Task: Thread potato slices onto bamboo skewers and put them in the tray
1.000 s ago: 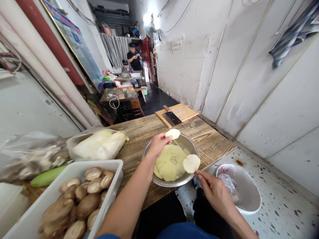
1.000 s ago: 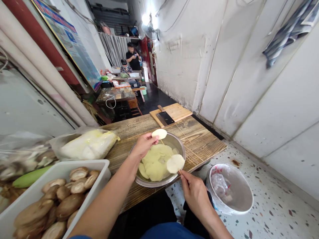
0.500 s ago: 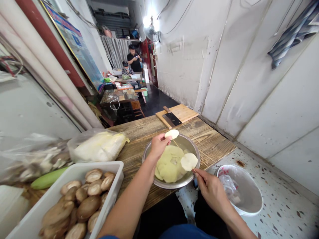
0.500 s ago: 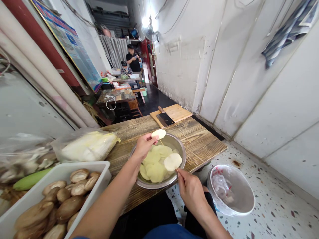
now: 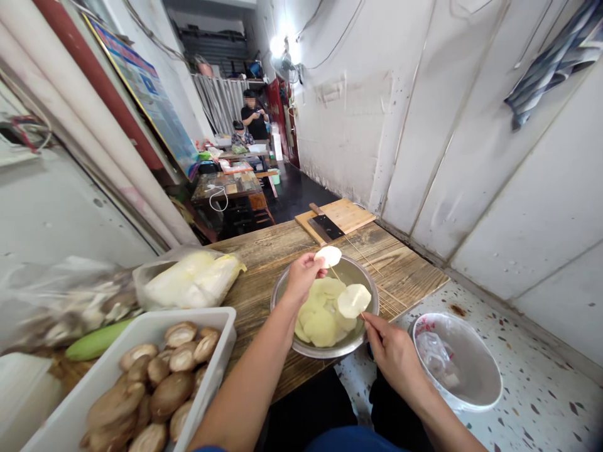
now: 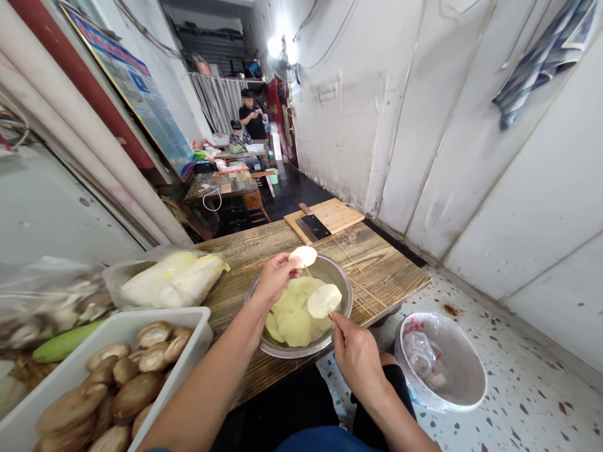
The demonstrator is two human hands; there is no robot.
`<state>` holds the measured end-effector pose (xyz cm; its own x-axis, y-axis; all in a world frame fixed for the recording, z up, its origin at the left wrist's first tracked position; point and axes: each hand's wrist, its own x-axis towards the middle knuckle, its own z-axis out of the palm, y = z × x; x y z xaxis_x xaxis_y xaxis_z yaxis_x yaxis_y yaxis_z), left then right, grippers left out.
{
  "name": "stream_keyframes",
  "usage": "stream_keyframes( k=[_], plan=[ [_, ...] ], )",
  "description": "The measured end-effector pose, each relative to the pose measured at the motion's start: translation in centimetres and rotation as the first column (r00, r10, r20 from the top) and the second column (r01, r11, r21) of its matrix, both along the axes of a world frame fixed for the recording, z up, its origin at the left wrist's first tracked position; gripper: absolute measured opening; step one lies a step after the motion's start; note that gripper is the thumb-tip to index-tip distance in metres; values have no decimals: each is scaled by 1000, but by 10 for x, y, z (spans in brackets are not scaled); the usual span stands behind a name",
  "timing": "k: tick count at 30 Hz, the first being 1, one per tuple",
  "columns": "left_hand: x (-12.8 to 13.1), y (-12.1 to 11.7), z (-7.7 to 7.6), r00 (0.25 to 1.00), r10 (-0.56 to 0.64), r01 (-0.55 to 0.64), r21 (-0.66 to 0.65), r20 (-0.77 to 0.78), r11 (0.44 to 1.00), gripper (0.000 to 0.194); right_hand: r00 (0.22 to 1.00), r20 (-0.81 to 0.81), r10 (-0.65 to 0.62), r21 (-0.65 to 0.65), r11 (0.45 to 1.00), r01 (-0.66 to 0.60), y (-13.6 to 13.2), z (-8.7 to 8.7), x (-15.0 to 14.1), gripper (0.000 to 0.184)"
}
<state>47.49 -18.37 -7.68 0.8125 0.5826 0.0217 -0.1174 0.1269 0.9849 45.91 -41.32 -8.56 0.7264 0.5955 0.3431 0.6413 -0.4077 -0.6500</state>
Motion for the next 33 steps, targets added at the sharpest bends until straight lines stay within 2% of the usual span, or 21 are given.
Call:
stream_keyframes(
  k=[6, 10, 13, 19, 26, 30, 33],
  plan=[
    [1, 2, 1, 998, 66, -66, -97, -3, 993, 32, 999, 32, 12, 73, 997, -15, -2, -11, -4, 35],
    [0, 0, 4, 1000, 18, -11, -303, 20, 953, 25, 999, 34, 9, 112, 994, -13, -2, -17, -6, 34],
    [0, 0, 7, 1000, 29, -30, -413, -10, 910, 18, 999, 38, -6, 137, 991, 0, -1, -23, -7, 34],
    [0, 0, 9, 997, 70, -46, -446, 38, 894, 10, 1000, 20, 17, 143, 989, -20, 0, -26, -6, 39],
    [-1, 0, 13, 998, 61, -40, -552, 19, 833, 5, 993, -110, 53, 96, 994, -42, -5, -23, 3, 44],
    [-1, 0, 15, 998, 70, -58, -566, 0, 822, 3, 980, -187, 67, 143, 989, -40, -6, -29, 5, 45],
    [-1, 0, 17, 999, 43, -47, -611, -21, 790, 4, 959, -274, 74, 197, 980, -20, -6, -36, 4, 45]
  ],
)
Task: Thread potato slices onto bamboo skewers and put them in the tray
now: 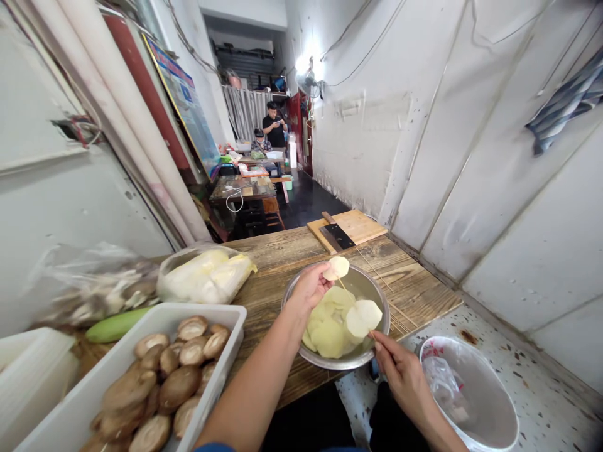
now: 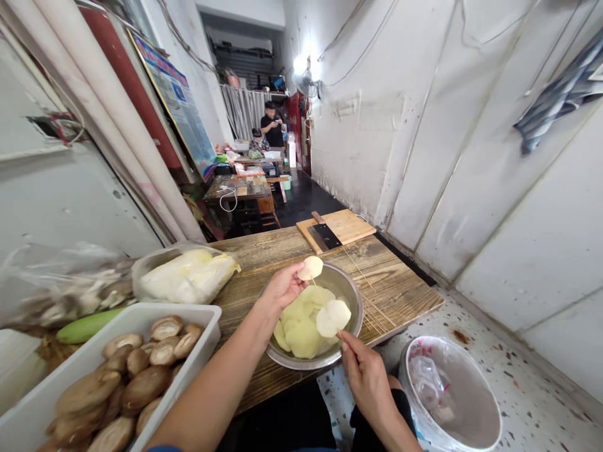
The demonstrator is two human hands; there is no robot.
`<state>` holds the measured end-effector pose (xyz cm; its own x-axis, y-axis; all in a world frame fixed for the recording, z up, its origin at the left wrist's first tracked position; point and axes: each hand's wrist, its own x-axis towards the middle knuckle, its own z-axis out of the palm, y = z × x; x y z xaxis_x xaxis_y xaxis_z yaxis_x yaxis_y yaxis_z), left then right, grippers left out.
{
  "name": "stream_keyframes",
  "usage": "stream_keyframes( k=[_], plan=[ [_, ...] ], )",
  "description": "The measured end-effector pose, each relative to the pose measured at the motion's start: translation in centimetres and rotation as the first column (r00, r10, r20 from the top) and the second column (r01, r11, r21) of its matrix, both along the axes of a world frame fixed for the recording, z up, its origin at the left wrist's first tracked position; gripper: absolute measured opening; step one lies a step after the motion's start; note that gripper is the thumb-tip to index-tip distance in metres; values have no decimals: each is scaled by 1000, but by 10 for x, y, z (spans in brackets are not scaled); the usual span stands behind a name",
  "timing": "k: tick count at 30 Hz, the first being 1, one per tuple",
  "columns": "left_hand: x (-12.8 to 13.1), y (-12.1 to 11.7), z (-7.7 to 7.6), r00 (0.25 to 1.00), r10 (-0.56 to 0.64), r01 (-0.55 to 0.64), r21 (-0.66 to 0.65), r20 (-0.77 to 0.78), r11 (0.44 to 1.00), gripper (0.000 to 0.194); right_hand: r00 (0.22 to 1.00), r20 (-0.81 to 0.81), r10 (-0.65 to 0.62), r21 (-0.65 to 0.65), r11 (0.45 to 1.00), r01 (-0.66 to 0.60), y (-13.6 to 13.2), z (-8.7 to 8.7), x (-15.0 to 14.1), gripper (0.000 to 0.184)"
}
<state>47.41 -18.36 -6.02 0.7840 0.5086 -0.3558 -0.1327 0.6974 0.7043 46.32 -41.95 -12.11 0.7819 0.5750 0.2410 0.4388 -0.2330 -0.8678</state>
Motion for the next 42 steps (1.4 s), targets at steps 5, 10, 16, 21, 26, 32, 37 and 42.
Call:
stream_keyframes(
  k=[5, 10, 16, 21, 26, 32, 37, 42],
  plan=[
    [0, 3, 0, 998, -64, 62, -60, -29, 996, 5, 991, -135, 17, 96, 995, -4, 1, -3, 0, 43],
    [0, 5, -1, 990, -140, 137, -68, -35, 988, 7, 993, -115, -36, 69, 997, 44, -1, 6, -1, 44],
    [1, 8, -4, 977, -211, 210, -64, -9, 976, 6, 993, -97, -72, 15, 997, 73, -3, 13, -1, 46],
    [0, 3, -5, 940, -342, 342, 15, -8, 940, 5, 993, -96, -69, 11, 997, 71, 3, 17, 0, 41],
    [-4, -9, 3, 947, -291, 295, -6, 139, 956, 17, 994, -112, -19, 63, 998, 26, 21, 24, 4, 38],
    [-6, -15, 3, 935, -248, 254, 10, 254, 967, 21, 994, -107, -13, 95, 995, 23, 26, 28, 3, 37],
    [-7, -22, 0, 930, -305, 296, 75, 205, 952, 15, 992, -130, -8, 80, 997, 19, 22, 28, 0, 37],
    [-9, -28, 3, 917, -361, 351, 82, 173, 933, 14, 996, -90, -20, 91, 995, 28, 25, 29, 2, 36]
  ],
)
